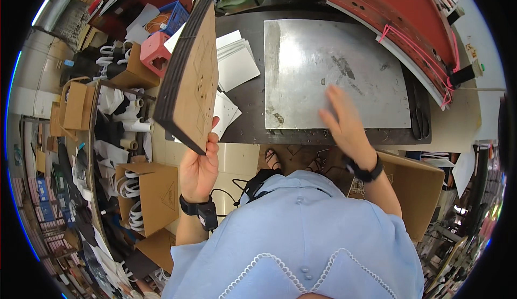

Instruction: Using a manual die-cutting machine to cut shapes from leather or paper sheets.

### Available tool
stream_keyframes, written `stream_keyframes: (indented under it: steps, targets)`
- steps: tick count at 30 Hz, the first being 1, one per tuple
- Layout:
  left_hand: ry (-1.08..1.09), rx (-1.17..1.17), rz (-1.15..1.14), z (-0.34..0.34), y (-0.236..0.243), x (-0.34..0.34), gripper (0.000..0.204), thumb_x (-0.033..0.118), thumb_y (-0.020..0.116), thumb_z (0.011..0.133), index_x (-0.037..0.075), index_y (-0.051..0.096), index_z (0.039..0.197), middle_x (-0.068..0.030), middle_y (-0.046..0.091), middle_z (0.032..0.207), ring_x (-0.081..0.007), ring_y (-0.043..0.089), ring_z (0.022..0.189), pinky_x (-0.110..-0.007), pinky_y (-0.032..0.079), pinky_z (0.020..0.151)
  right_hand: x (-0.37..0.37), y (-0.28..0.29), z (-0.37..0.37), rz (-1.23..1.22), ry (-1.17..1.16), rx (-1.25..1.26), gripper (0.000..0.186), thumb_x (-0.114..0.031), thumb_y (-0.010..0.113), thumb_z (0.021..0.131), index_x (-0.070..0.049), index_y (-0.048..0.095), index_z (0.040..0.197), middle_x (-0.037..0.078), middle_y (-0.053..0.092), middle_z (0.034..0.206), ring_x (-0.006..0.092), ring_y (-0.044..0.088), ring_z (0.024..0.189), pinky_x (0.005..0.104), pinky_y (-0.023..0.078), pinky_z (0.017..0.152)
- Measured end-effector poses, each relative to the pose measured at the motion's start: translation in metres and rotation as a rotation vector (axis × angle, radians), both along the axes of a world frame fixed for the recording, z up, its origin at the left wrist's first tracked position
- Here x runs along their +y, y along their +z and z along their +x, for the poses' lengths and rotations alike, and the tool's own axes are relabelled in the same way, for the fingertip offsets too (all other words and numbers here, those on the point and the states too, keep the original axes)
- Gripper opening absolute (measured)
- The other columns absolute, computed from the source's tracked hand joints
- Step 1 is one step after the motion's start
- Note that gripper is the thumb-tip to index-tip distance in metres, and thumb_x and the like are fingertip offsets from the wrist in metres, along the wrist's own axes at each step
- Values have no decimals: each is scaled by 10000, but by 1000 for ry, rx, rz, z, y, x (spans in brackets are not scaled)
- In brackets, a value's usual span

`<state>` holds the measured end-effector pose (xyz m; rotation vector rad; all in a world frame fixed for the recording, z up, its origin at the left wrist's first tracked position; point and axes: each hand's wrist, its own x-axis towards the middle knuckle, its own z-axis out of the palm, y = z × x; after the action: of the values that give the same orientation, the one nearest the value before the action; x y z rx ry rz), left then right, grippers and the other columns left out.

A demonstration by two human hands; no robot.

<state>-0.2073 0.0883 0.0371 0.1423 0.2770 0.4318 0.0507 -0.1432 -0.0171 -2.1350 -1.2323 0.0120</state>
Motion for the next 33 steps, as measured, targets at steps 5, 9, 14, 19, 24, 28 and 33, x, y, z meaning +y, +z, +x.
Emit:
stream_keyframes:
  steps: [5,9,14,19,24,28,33]
  targets:
    - [-53,-53,-22,9,-5,10,505,45,401,1039,-88,211,1488,-216,402,1452,-212,599,1008,-273,569,897,41,3,-18,-99,492,282,497,-231,638,934,-12,514,1364,217,527,1383,362,480,1305,436,372,1092]
    - [-88,-94,-105,11,-13,18,492,54,387,1046,-44,223,1500,-222,311,1525,-225,573,1086,-285,557,941,76,88,-51,289,504,375,540,-113,621,926,-30,451,1432,190,488,1406,353,483,1276,406,388,1074]
    - [-117,-108,-83,5,-16,20,453,61,371,1052,-40,276,1483,-182,320,1528,-231,559,1114,-290,543,974,121,115,-64,491,424,332,580,1,585,901,-38,421,1456,173,465,1368,339,494,1218,386,392,1053]
    - [-38,-22,-17,0,-12,21,460,75,385,1054,-48,273,1482,-168,382,1480,-213,567,1058,-274,553,945,133,92,-80,463,573,409,468,68,548,871,-13,524,1332,171,473,1349,317,515,1177,375,410,1019]
    - [-97,-119,-117,-4,-10,26,492,85,392,1057,-55,224,1498,-176,441,1392,-207,566,1011,-260,559,920,126,84,-71,440,635,506,412,113,521,844,-28,605,1222,158,480,1415,297,490,1281,358,443,1003]
    - [-67,-75,-71,0,-10,23,534,90,398,1059,-56,160,1514,-175,483,1253,-209,570,983,-261,559,916,145,109,-93,632,455,470,436,139,512,820,-43,638,1196,157,516,1401,302,527,1275,333,471,982]
    - [-54,-57,-99,-2,-3,27,541,90,405,1057,-63,155,1512,-162,491,1199,-196,561,982,-257,558,917,127,75,-82,341,698,267,525,142,532,800,-27,568,1295,182,504,1383,323,577,1174,330,507,907]
